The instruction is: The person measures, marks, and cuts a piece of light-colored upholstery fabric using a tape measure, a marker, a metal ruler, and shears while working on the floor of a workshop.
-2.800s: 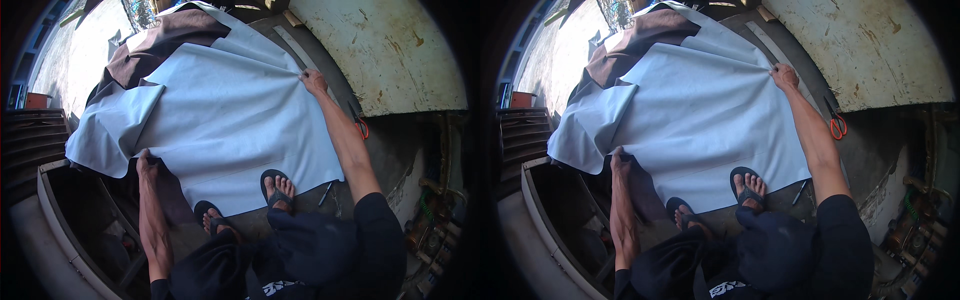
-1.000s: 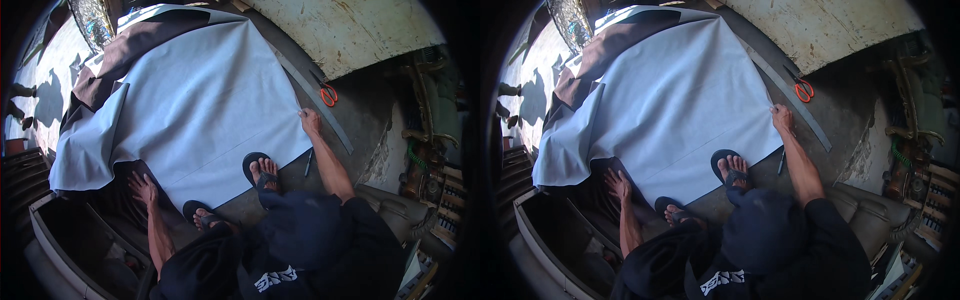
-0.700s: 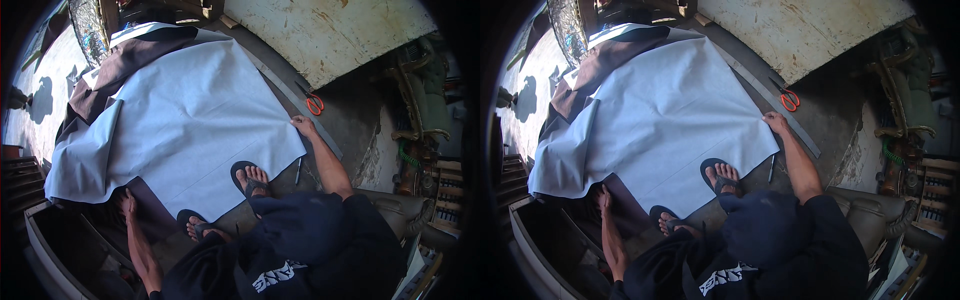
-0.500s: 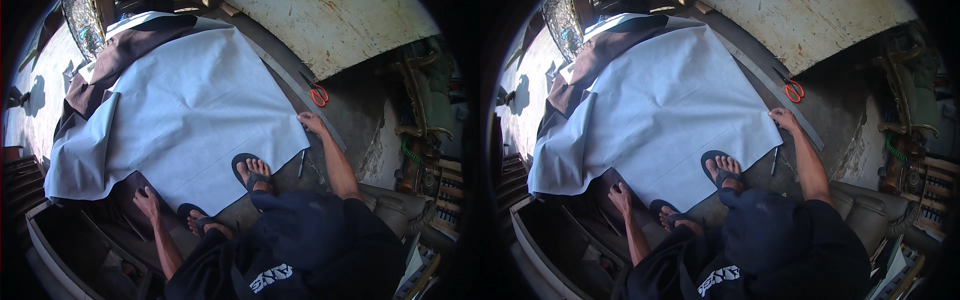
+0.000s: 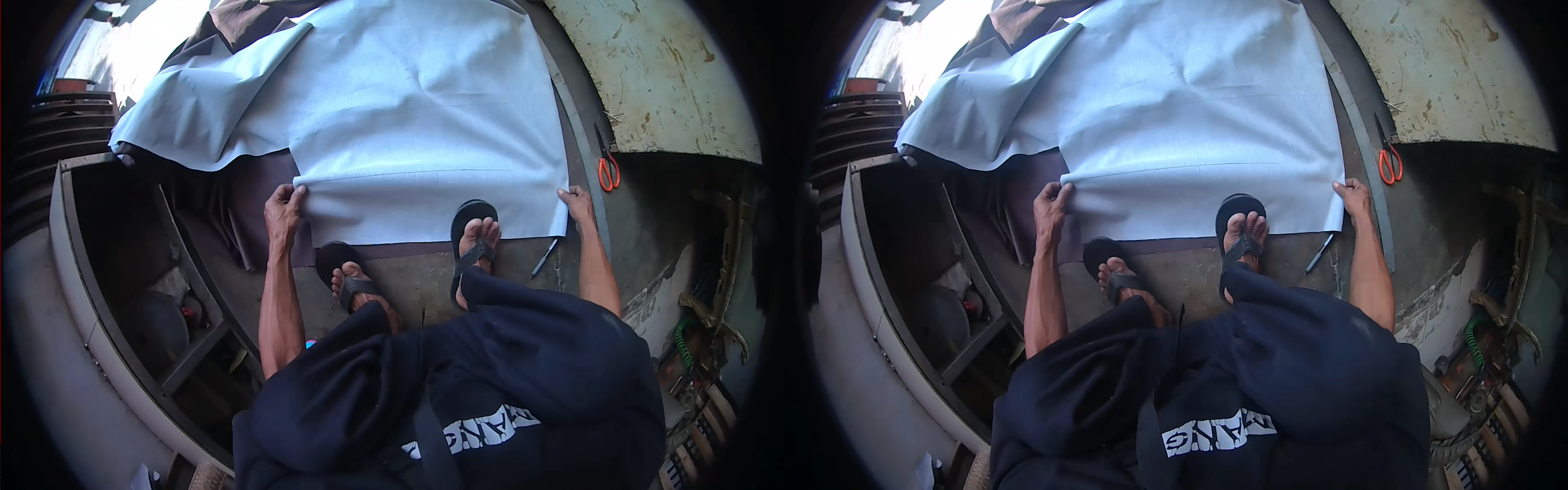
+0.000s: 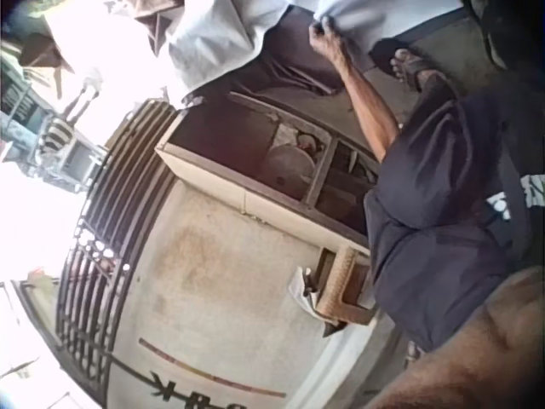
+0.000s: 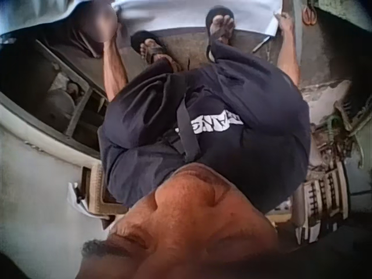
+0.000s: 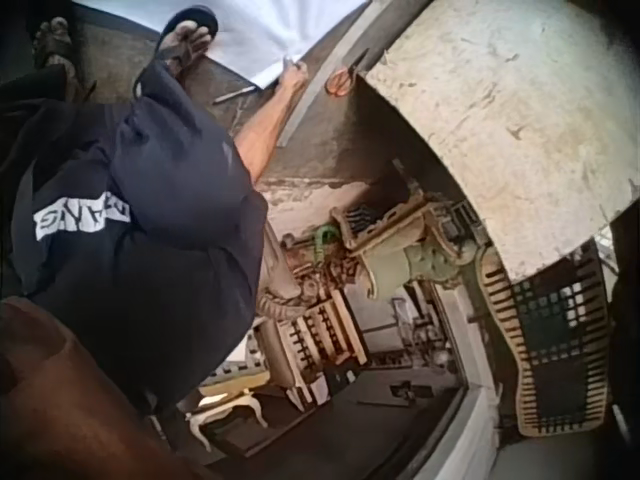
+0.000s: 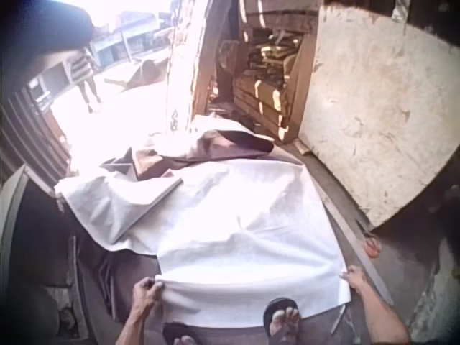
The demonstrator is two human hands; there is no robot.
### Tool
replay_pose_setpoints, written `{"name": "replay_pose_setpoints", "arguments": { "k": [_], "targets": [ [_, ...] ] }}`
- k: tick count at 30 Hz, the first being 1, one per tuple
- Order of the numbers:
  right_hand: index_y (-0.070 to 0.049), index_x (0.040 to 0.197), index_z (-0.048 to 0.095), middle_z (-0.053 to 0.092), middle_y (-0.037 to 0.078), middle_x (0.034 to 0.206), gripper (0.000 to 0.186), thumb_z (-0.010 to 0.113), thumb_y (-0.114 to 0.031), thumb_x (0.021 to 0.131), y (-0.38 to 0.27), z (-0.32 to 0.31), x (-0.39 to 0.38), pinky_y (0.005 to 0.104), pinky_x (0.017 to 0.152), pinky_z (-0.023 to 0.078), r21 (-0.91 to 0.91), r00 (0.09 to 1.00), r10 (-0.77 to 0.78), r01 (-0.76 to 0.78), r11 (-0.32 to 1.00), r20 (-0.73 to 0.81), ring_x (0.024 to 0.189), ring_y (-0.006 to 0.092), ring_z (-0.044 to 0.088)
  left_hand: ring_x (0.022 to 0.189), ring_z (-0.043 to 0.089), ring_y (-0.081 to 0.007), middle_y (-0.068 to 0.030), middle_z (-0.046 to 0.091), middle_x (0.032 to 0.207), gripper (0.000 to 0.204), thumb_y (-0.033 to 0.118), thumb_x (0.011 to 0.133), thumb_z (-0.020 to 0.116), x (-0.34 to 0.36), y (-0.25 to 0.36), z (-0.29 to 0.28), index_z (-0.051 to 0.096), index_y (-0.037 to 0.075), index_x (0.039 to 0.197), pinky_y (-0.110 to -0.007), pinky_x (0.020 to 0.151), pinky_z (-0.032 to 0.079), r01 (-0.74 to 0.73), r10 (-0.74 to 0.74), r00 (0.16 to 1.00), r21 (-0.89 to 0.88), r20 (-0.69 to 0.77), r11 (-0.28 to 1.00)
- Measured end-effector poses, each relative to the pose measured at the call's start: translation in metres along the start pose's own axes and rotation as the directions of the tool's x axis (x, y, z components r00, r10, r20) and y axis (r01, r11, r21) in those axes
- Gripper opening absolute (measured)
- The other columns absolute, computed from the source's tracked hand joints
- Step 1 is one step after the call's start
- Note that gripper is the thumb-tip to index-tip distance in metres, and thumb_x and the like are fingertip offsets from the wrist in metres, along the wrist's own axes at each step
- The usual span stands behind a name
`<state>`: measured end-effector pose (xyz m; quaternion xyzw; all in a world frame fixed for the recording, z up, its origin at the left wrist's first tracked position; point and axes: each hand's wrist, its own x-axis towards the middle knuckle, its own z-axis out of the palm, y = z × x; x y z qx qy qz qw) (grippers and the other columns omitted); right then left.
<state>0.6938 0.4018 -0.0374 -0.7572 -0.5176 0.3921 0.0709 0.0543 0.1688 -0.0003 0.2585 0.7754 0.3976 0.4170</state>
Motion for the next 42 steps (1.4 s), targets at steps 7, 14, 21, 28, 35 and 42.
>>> {"name": "replay_pose_setpoints", "arguments": {
  "k": [7, 14, 21, 28, 35, 42],
  "targets": [
    [0.001, 0.103, 0.067, 0.069, 0.006, 0.09, 0.036, 0.08, -0.024, 0.081, 0.011, 0.006, -0.008, 0.0305, 0.076, 0.05, 0.016, 0.998, 0.001, 0.0, 1.0, -0.058, 0.08, 0.0149, 0.063, 0.084, 0.065, -0.0138, -0.0087, 0.07, 0.096, 0.039, 0.023, 0.086, 0.078, -0.044, -0.016, -0.004, 0.065, -0.004, 0.111, -0.029, 0.079, 0.05, 0.136, -0.22, 0.923, 0.267, 0.315, 0.954],
    [-0.004, 0.11, 0.067, 0.071, 0.009, 0.093, 0.047, 0.08, -0.037, 0.079, 0.014, 0.008, 0.005, 0.0362, 0.082, 0.051, -0.208, 0.991, -0.01, -0.018, 0.978, -0.134, 0.088, 0.0223, 0.067, 0.078, 0.069, -0.0191, -0.0137, 0.074, 0.084, 0.035, 0.023, 0.077, 0.081, -0.04, -0.039, -0.021, 0.072, -0.005, 0.098, -0.036, 0.074, 0.052, 0.122, -0.286, 0.935, 0.568, 0.21, 0.814],
    [-0.001, 0.12, 0.061, 0.071, 0.015, 0.105, 0.06, 0.077, -0.043, 0.08, 0.005, 0.027, -0.032, 0.0378, 0.087, 0.051, -0.201, 0.979, -0.015, -0.027, 0.979, -0.204, 0.097, 0.0263, 0.068, 0.085, 0.072, -0.0321, -0.0209, 0.074, 0.088, 0.047, 0.035, 0.072, 0.083, -0.036, -0.038, -0.03, 0.074, -0.005, 0.094, -0.042, 0.078, 0.053, 0.116, -0.426, 0.874, 0.75, 0.234, 0.651],
    [-0.003, 0.113, 0.067, 0.073, 0.014, 0.104, 0.052, 0.079, -0.04, 0.079, 0.033, 0.037, -0.055, 0.0383, 0.089, 0.051, -0.194, 0.94, 0.021, -0.092, 0.977, -0.34, 0.1, 0.0277, 0.068, 0.087, 0.072, -0.0351, -0.0231, 0.073, 0.092, 0.047, 0.033, 0.077, 0.078, -0.047, -0.019, -0.019, 0.072, -0.007, 0.099, -0.044, 0.079, 0.052, -0.049, -0.327, 0.881, 0.754, 0.341, 0.655],
    [-0.002, 0.109, 0.07, 0.073, 0.013, 0.103, 0.047, 0.078, -0.039, 0.08, 0.046, 0.018, -0.066, 0.0367, 0.089, 0.05, -0.151, 0.942, 0.095, -0.15, 0.977, -0.321, 0.099, 0.0251, 0.068, 0.087, 0.071, -0.0354, -0.0264, 0.071, 0.089, 0.05, 0.038, 0.079, 0.075, -0.045, -0.027, -0.027, 0.071, -0.009, 0.094, -0.043, 0.078, 0.052, -0.094, -0.306, 0.856, 0.709, 0.416, 0.699],
    [-0.003, 0.104, 0.072, 0.069, 0.006, 0.086, 0.045, 0.08, -0.039, 0.079, 0.061, 0.016, -0.07, 0.0328, 0.077, 0.048, -0.105, 0.961, 0.014, -0.045, 0.993, -0.277, 0.08, 0.0173, 0.063, 0.071, 0.067, -0.0373, -0.0229, 0.068, 0.076, 0.037, 0.032, 0.077, 0.074, -0.048, -0.036, -0.021, 0.072, -0.004, 0.08, -0.043, 0.07, 0.051, -0.166, -0.146, 0.923, 0.712, 0.356, 0.682]
  ]
}}
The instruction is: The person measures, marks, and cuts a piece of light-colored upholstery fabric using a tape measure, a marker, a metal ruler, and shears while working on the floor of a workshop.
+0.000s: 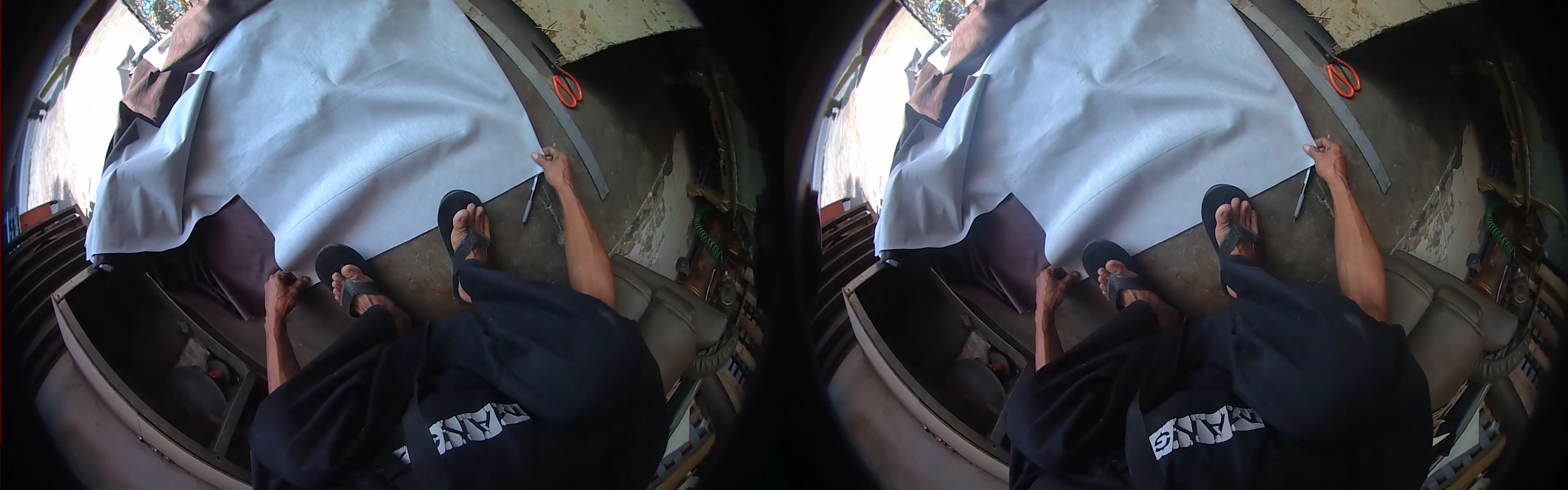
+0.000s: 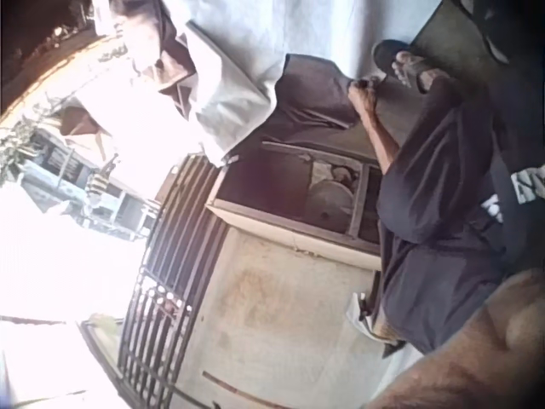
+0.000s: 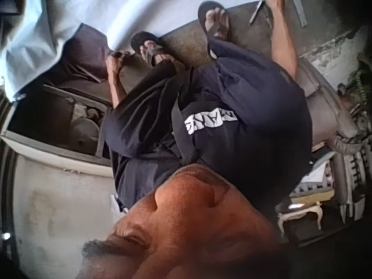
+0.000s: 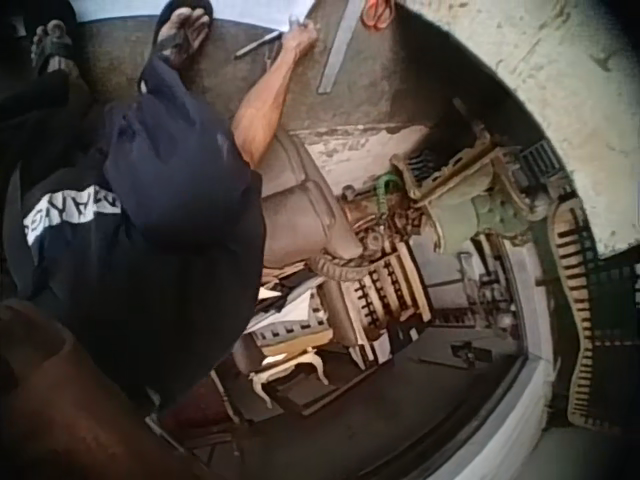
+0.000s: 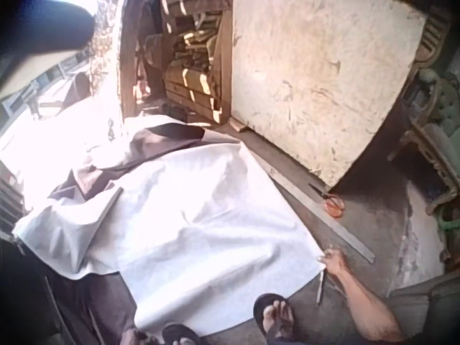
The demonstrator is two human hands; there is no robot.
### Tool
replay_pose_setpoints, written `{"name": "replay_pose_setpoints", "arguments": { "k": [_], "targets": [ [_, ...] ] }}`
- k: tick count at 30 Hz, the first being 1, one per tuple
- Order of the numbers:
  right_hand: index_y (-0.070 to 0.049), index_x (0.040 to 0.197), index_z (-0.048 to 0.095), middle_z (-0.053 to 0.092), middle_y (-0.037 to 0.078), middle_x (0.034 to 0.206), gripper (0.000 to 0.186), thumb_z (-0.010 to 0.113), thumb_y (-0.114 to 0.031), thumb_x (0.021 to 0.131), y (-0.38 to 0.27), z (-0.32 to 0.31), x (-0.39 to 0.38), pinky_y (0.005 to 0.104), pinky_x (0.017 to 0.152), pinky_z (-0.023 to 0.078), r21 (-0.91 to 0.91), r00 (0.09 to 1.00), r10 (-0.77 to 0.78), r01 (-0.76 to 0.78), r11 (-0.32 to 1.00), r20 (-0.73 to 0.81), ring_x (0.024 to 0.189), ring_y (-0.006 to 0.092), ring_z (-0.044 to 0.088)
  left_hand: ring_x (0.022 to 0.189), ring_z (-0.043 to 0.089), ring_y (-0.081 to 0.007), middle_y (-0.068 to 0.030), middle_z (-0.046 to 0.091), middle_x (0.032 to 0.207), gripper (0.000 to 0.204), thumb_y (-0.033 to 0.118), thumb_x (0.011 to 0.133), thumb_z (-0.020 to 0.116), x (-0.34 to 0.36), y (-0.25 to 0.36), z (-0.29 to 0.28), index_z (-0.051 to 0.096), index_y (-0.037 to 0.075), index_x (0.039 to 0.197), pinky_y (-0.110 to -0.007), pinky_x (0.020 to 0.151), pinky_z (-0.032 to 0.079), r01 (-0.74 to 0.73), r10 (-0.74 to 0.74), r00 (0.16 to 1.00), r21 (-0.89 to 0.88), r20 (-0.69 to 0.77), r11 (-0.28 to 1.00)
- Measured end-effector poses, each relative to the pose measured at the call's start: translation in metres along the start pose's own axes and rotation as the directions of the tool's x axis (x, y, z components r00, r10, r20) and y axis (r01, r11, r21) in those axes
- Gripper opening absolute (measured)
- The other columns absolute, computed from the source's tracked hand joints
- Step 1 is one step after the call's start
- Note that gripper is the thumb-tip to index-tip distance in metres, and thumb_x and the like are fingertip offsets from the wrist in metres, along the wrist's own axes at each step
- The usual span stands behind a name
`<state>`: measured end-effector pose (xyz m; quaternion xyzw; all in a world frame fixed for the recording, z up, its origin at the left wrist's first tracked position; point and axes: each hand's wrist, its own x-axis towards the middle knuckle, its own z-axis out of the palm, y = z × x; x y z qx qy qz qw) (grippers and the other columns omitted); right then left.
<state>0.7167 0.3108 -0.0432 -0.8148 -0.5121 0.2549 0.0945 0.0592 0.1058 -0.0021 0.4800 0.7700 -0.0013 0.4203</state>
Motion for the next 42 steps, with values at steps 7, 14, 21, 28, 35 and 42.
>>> {"name": "replay_pose_setpoints", "arguments": {
  "k": [7, 14, 21, 28, 35, 42],
  "targets": [
    [-0.002, 0.1, 0.072, 0.071, 0.009, 0.088, 0.039, 0.078, -0.035, 0.081, -0.021, 0.0, 0.003, 0.0345, 0.077, 0.05, 0.032, 0.996, 0.01, -0.013, 0.999, 0.085, 0.082, 0.0186, 0.066, 0.074, 0.067, -0.0388, -0.0238, 0.068, 0.075, 0.036, 0.03, 0.071, 0.078, -0.007, -0.001, 0.003, 0.068, -0.005, 0.073, -0.046, 0.071, 0.051, -0.023, 0.029, 0.996, 0.074, -0.08, 0.997],
    [-0.001, 0.129, 0.057, 0.069, 0.016, 0.114, 0.056, 0.075, -0.028, 0.083, -0.061, -0.021, 0.062, 0.0364, 0.092, 0.051, 0.057, 0.983, -0.097, 0.089, 0.994, 0.158, 0.105, 0.0255, 0.066, 0.105, 0.063, -0.0233, -0.0149, 0.067, 0.115, 0.056, 0.037, 0.092, 0.068, 0.043, 0.044, -0.049, 0.059, -0.006, 0.128, -0.034, 0.095, 0.047, 0.027, -0.119, 0.981, -0.507, -0.15, 0.862],
    [0.0, 0.14, 0.051, 0.062, 0.023, 0.131, 0.071, 0.07, -0.043, 0.086, -0.233, 0.02, 0.195, 0.0365, 0.103, 0.046, 0.136, 0.994, -0.095, 0.088, 0.987, 0.047, 0.121, 0.0311, 0.061, 0.09, 0.065, -0.0203, -0.0058, 0.067, 0.096, 0.042, 0.036, 0.09, 0.072, 0.195, 0.038, -0.104, 0.062, 0.005, 0.117, -0.033, 0.082, 0.054, 0.139, -0.606, 0.781, -0.988, 0.153, -0.07],
    [-0.006, 0.127, 0.065, 0.065, 0.016, 0.129, 0.058, 0.072, -0.043, 0.084, -0.284, 0.031, 0.265, 0.037, 0.102, 0.047, 0.01, 0.994, -0.076, 0.075, 0.997, 0.075, 0.119, 0.0305, 0.062, 0.102, 0.066, -0.0222, -0.0057, 0.072, 0.106, 0.018, 0.007, 0.085, 0.074, 0.249, 0.012, -0.134, 0.069, 0.007, 0.103, -0.041, 0.1, 0.049, -0.134, -0.387, 0.922, -0.949, -0.014, -0.284],
    [-0.009, 0.122, 0.068, 0.07, 0.015, 0.119, 0.05, 0.071, -0.042, 0.085, -0.28, 0.049, 0.27, 0.0366, 0.099, 0.048, 0.086, 0.989, -0.126, 0.12, 0.989, 0.074, 0.115, 0.0289, 0.064, 0.119, 0.059, -0.0272, -0.0121, 0.065, 0.124, 0.034, 0.01, 0.09, 0.07, 0.231, -0.04, -0.163, 0.063, 0.0, 0.123, -0.049, 0.111, 0.04, -0.329, -0.305, 0.923, -0.893, -0.235, -0.307],
    [-0.009, 0.126, 0.064, 0.066, 0.016, 0.124, 0.046, 0.067, -0.034, 0.089, -0.299, 0.042, 0.262, 0.0411, 0.098, 0.048, -0.02, 0.993, -0.119, 0.119, 0.993, 0.023, 0.118, 0.0332, 0.061, 0.131, 0.051, -0.0329, -0.0192, 0.058, 0.137, 0.04, 0.013, 0.094, 0.06, 0.22, -0.104, -0.213, 0.057, -0.004, 0.131, -0.049, 0.118, 0.032, -0.389, -0.225, 0.921, -0.751, -0.317, -0.533]
  ]
}}
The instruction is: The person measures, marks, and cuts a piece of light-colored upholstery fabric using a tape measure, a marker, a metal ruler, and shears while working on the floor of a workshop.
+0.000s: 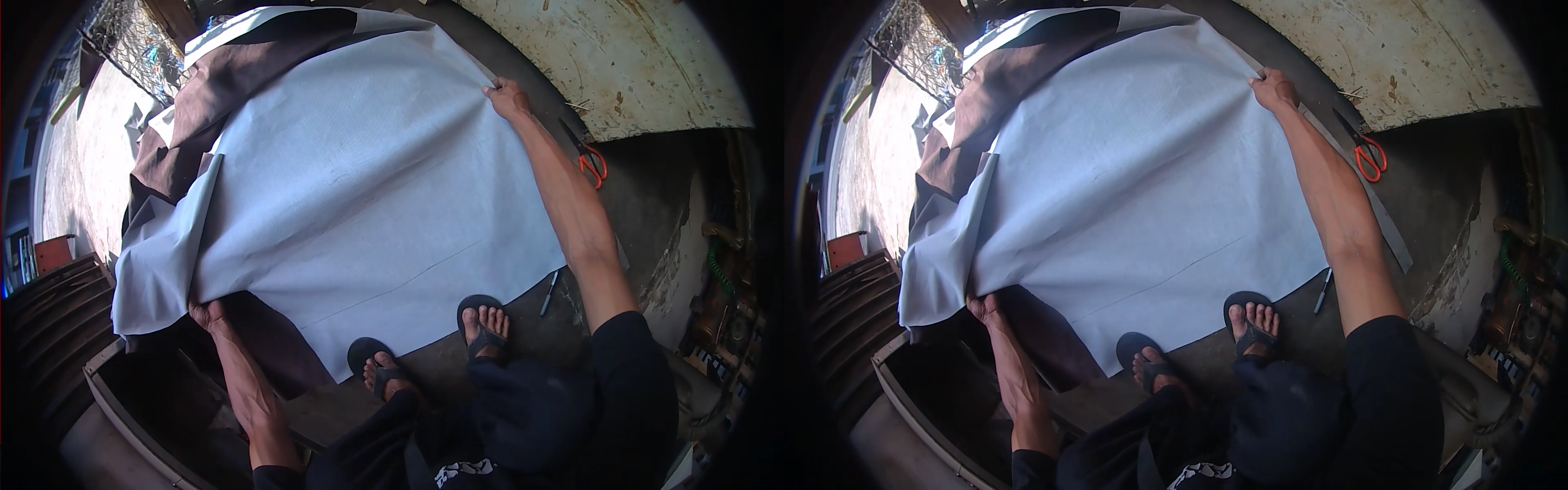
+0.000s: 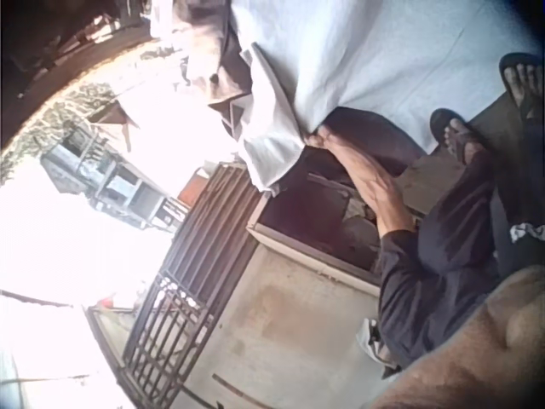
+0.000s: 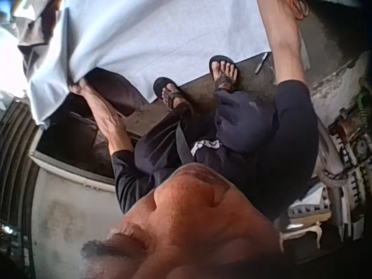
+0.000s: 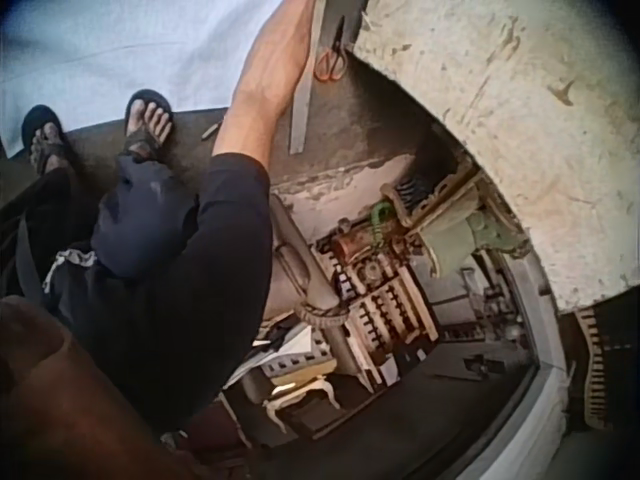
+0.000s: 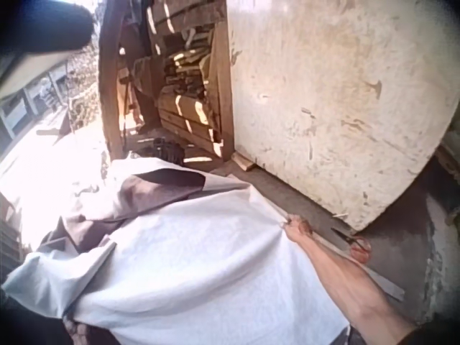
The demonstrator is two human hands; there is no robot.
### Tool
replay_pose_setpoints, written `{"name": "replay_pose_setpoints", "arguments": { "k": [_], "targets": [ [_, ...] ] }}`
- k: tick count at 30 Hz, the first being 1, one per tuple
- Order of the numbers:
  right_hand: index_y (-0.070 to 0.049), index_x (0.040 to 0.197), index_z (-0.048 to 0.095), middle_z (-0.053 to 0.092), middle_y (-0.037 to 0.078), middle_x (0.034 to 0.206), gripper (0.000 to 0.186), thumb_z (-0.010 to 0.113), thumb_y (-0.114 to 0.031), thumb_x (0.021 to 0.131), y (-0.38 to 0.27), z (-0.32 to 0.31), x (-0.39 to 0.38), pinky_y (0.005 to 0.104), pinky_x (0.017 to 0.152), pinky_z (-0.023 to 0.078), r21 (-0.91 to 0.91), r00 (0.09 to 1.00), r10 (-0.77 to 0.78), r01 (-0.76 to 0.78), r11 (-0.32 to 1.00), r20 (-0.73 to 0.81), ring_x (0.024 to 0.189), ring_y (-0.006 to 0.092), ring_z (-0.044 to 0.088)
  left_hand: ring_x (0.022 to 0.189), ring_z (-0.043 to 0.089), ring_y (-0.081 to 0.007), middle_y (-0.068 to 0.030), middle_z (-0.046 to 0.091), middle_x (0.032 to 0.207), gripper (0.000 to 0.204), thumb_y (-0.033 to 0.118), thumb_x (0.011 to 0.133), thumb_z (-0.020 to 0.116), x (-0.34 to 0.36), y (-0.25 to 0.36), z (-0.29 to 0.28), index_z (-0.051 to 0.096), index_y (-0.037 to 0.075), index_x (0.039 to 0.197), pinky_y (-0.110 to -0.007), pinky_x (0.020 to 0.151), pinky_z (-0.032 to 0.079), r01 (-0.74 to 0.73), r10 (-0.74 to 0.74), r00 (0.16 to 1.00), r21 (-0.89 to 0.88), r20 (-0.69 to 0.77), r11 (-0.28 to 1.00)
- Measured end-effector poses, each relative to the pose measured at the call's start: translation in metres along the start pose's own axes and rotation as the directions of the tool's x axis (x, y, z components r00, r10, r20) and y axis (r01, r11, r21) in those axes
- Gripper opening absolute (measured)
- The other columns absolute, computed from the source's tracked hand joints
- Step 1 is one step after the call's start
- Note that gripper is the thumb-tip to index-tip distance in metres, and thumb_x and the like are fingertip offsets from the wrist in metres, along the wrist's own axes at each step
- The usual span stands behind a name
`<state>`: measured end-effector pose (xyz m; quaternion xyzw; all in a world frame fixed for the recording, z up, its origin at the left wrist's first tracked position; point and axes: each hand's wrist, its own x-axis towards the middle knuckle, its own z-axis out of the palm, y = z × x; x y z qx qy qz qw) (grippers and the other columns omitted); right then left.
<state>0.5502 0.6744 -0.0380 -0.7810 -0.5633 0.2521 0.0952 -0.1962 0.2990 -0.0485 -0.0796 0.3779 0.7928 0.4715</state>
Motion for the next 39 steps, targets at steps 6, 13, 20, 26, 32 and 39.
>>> {"name": "replay_pose_setpoints", "arguments": {
  "k": [6, 13, 20, 26, 32, 39],
  "targets": [
    [-0.007, 0.133, 0.054, 0.053, 0.014, 0.133, 0.046, 0.065, -0.018, 0.09, -0.017, 0.012, -0.16, 0.0495, 0.105, 0.037, -0.263, 0.676, -0.682, 0.63, 0.731, -0.277, 0.126, 0.0321, 0.049, 0.115, 0.056, -0.0307, -0.0154, 0.06, 0.124, 0.045, 0.026, 0.091, 0.068, -0.099, -0.079, 0.03, 0.056, -0.002, 0.124, -0.045, 0.101, 0.044, 0.195, 0.454, 0.733, 0.796, -0.507, 0.574],
    [-0.028, 0.145, 0.049, 0.036, 0.005, 0.157, 0.049, 0.046, -0.048, 0.1, 0.005, 0.108, -0.325, 0.0649, 0.117, 0.015, -0.026, 0.406, -0.841, 0.905, 0.426, 0.357, 0.148, 0.0271, 0.027, 0.151, 0.015, -0.0406, -0.0169, 0.025, 0.162, 0.062, 0.036, 0.098, 0.053, -0.255, -0.31, 0.1, 0.036, 0.015, 0.153, -0.06, 0.12, 0.006, -0.511, -0.34, 0.859, 0.619, 0.382, -0.596],
    [-0.034, 0.155, 0.029, 0.022, -0.002, 0.164, 0.058, 0.026, -0.059, 0.103, -0.089, 0.1, -0.122, 0.0611, 0.121, 0.006, -0.354, 0.76, -0.648, 0.62, 0.7, 0.048, 0.152, 0.0248, 0.013, 0.153, 0.008, -0.0354, -0.0083, 0.013, 0.167, 0.068, 0.054, 0.102, 0.033, -0.065, -0.24, 0.156, 0.02, 0.021, 0.16, -0.071, 0.114, 0.004, -0.101, 0.085, 0.964, 0.643, 0.251, -0.759],
    [-0.026, 0.152, 0.04, 0.028, 0.007, 0.162, 0.054, 0.036, -0.05, 0.104, -0.055, 0.096, -0.136, 0.0615, 0.12, 0.01, -0.225, 0.754, -0.656, 0.644, 0.732, 0.023, 0.151, 0.0278, 0.021, 0.152, 0.013, -0.0368, -0.0145, 0.016, 0.166, 0.064, 0.038, 0.102, 0.043, -0.077, -0.255, 0.168, 0.023, 0.017, 0.159, -0.062, 0.118, 0.011, -0.274, 0.082, 0.873, 0.622, 0.482, -0.733],
    [-0.026, 0.155, 0.034, 0.023, 0.006, 0.164, 0.061, 0.036, -0.056, 0.102, 0.035, 0.068, -0.225, 0.0541, 0.122, 0.011, -0.314, 0.755, -0.635, 0.65, 0.692, 0.164, 0.152, 0.0281, 0.018, 0.154, 0.008, -0.0337, -0.0137, 0.014, 0.166, 0.059, 0.036, 0.103, 0.033, -0.141, -0.252, 0.094, 0.026, 0.016, 0.159, -0.057, 0.12, -0.002, -0.324, -0.062, 0.884, 0.51, 0.464, -0.797],
    [-0.016, 0.154, 0.034, 0.03, 0.015, 0.16, 0.062, 0.045, -0.045, 0.101, 0.09, 0.025, -0.166, 0.0592, 0.12, 0.014, -0.37, 0.917, -0.344, 0.254, 0.894, -0.201, 0.149, 0.0352, 0.024, 0.154, 0.006, -0.0336, -0.0129, 0.011, 0.167, 0.06, 0.037, 0.104, 0.032, -0.138, -0.269, 0.1, 0.021, 0.017, 0.16, -0.059, 0.12, 0.001, -0.331, -0.129, 0.915, 0.532, 0.382, -0.779]
  ]
}}
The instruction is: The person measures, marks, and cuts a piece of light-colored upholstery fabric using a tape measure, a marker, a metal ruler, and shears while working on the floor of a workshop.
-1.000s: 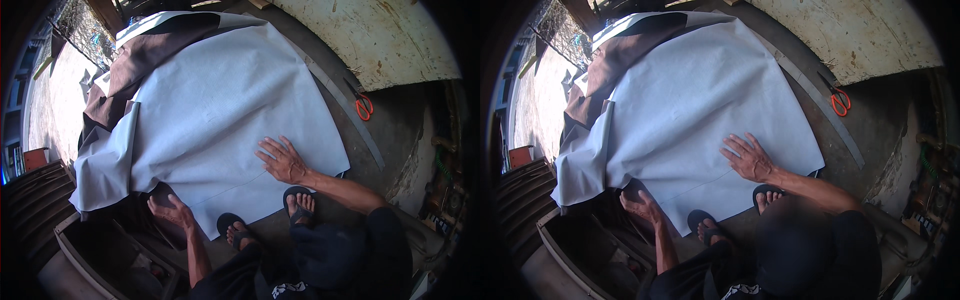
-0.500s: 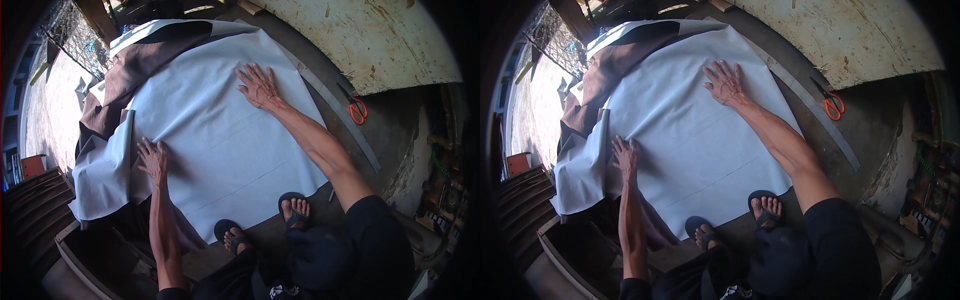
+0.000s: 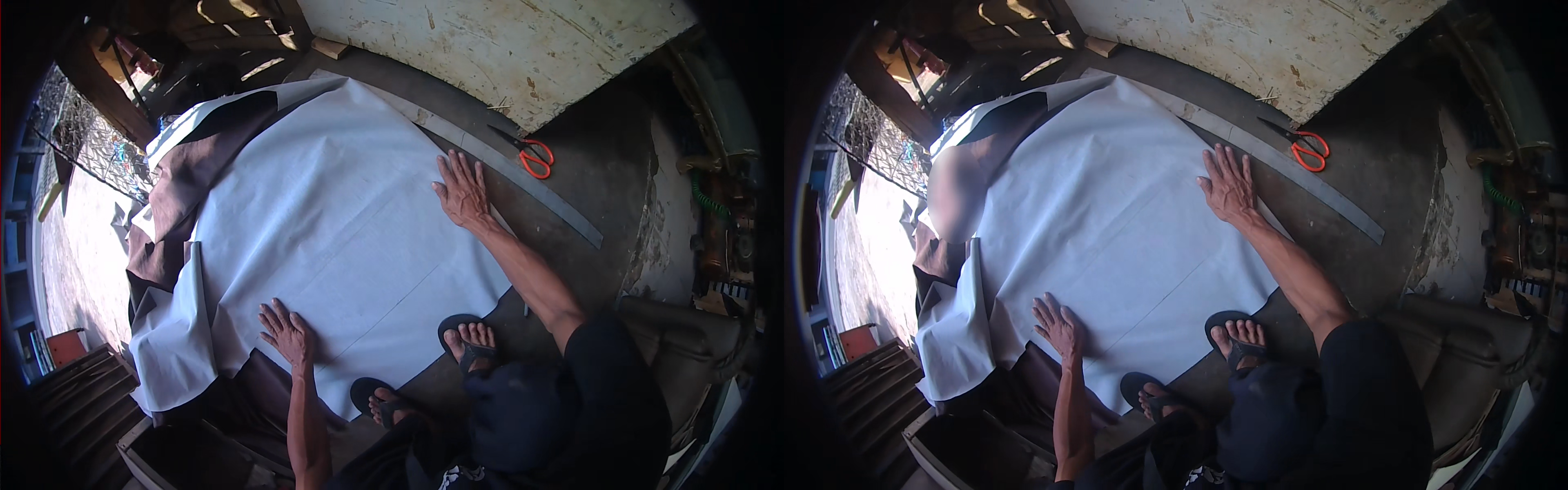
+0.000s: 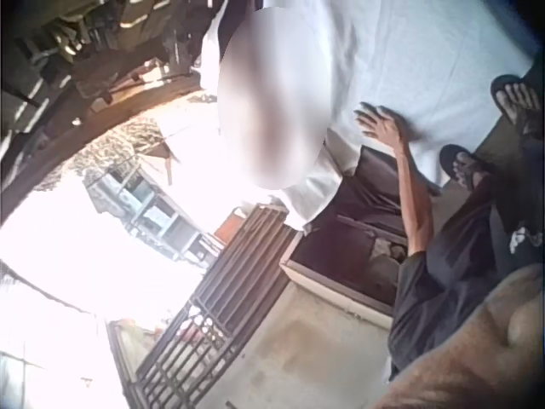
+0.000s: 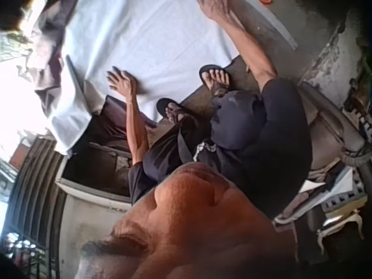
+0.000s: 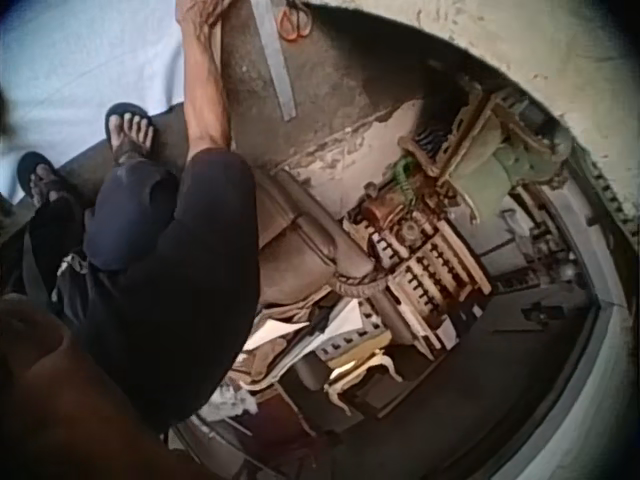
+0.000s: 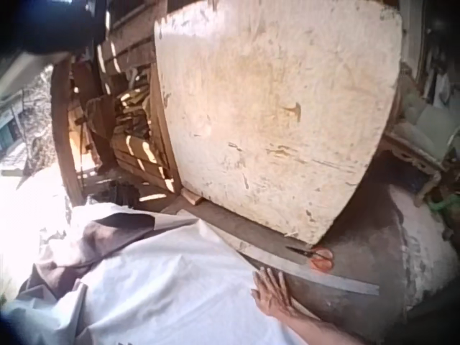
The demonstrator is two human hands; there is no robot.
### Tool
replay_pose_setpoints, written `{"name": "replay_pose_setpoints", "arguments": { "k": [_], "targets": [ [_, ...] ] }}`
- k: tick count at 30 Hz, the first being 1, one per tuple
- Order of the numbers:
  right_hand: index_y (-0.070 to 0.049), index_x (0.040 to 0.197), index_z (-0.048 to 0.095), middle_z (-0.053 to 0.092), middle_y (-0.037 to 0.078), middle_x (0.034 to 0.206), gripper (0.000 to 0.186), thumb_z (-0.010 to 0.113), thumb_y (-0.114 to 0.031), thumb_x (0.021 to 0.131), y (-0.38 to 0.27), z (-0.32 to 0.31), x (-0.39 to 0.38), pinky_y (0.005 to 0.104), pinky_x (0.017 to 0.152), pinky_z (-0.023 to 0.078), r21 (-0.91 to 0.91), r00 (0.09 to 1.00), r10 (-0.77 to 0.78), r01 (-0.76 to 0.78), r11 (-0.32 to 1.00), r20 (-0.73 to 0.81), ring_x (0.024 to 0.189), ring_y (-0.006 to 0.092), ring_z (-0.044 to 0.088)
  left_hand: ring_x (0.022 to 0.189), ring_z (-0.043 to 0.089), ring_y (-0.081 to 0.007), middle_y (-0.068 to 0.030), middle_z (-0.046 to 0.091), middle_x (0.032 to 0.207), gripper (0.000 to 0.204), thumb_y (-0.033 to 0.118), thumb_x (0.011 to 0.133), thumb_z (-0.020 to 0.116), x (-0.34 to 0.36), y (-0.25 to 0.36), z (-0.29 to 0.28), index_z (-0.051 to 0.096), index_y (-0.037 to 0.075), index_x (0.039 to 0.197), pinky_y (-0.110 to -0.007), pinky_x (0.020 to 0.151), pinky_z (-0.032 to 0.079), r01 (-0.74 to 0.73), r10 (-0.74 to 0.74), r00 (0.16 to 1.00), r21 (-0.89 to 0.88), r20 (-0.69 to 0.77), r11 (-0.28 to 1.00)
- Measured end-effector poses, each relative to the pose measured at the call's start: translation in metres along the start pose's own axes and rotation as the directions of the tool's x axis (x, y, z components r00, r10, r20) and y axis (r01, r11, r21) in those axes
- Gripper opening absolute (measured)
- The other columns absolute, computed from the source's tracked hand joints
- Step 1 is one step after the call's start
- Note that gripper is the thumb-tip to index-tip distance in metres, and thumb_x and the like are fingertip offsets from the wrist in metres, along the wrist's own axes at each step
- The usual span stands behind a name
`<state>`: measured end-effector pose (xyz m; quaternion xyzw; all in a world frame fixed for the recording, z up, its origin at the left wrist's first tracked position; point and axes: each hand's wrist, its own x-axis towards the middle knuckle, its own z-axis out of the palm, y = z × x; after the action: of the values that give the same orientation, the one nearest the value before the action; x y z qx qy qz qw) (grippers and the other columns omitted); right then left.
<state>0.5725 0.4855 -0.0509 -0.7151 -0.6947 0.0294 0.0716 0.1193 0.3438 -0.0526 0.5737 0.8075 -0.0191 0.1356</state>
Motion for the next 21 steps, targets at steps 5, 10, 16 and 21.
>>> {"name": "replay_pose_setpoints", "arguments": {
  "k": [5, 10, 16, 21],
  "targets": [
    [-0.007, 0.15, 0.037, 0.04, 0.021, 0.152, 0.068, 0.066, -0.023, 0.09, -0.009, -0.045, -0.059, 0.0581, 0.116, 0.024, 0.283, 0.978, 0.206, -0.202, 0.938, 0.018, 0.143, 0.0378, 0.034, 0.152, 0.014, -0.0372, -0.0178, 0.017, 0.164, 0.061, 0.031, 0.102, 0.043, 0.014, -0.001, -0.042, 0.025, 0.013, 0.157, -0.06, 0.117, 0.017, -0.046, 0.031, 0.99, 0.106, 0.137, 0.993],
    [-0.003, 0.131, 0.054, 0.059, 0.021, 0.13, 0.055, 0.076, -0.023, 0.085, 0.076, -0.065, -0.163, 0.0458, 0.098, 0.046, 0.369, 0.821, 0.542, -0.567, 0.737, 0.179, 0.116, 0.0366, 0.059, 0.147, 0.025, -0.0422, -0.0241, 0.024, 0.16, 0.063, 0.028, 0.098, 0.053, 0.003, 0.072, -0.062, 0.032, 0.008, 0.154, -0.058, 0.115, 0.025, -0.505, 0.487, 0.852, 0.059, 0.189, 0.861],
    [-0.003, 0.104, 0.07, 0.071, 0.021, 0.097, 0.04, 0.075, -0.037, 0.084, 0.105, -0.066, -0.195, 0.0425, 0.082, 0.052, 0.551, 0.803, 0.486, -0.593, 0.587, 0.345, 0.091, 0.0344, 0.069, 0.15, 0.004, -0.0484, -0.0231, 0.004, 0.165, 0.08, 0.048, 0.095, 0.056, -0.05, 0.204, -0.02, 0.019, 0.019, 0.159, -0.076, 0.108, 0.018, -0.506, 0.456, 0.81, 0.046, 0.367, 0.861],
    [-0.005, 0.099, 0.071, 0.071, 0.017, 0.095, 0.034, 0.07, -0.038, 0.089, 0.11, -0.061, -0.191, 0.0422, 0.081, 0.052, 0.534, 0.826, 0.5, -0.555, 0.638, 0.261, 0.089, 0.035, 0.068, 0.151, 0.001, -0.0465, -0.0201, 0.0, 0.166, 0.089, 0.052, 0.09, 0.062, -0.051, 0.204, -0.014, 0.016, 0.021, 0.16, -0.079, 0.105, 0.018, -0.485, 0.431, 0.819, 0.055, 0.379, 0.873]
  ]
}}
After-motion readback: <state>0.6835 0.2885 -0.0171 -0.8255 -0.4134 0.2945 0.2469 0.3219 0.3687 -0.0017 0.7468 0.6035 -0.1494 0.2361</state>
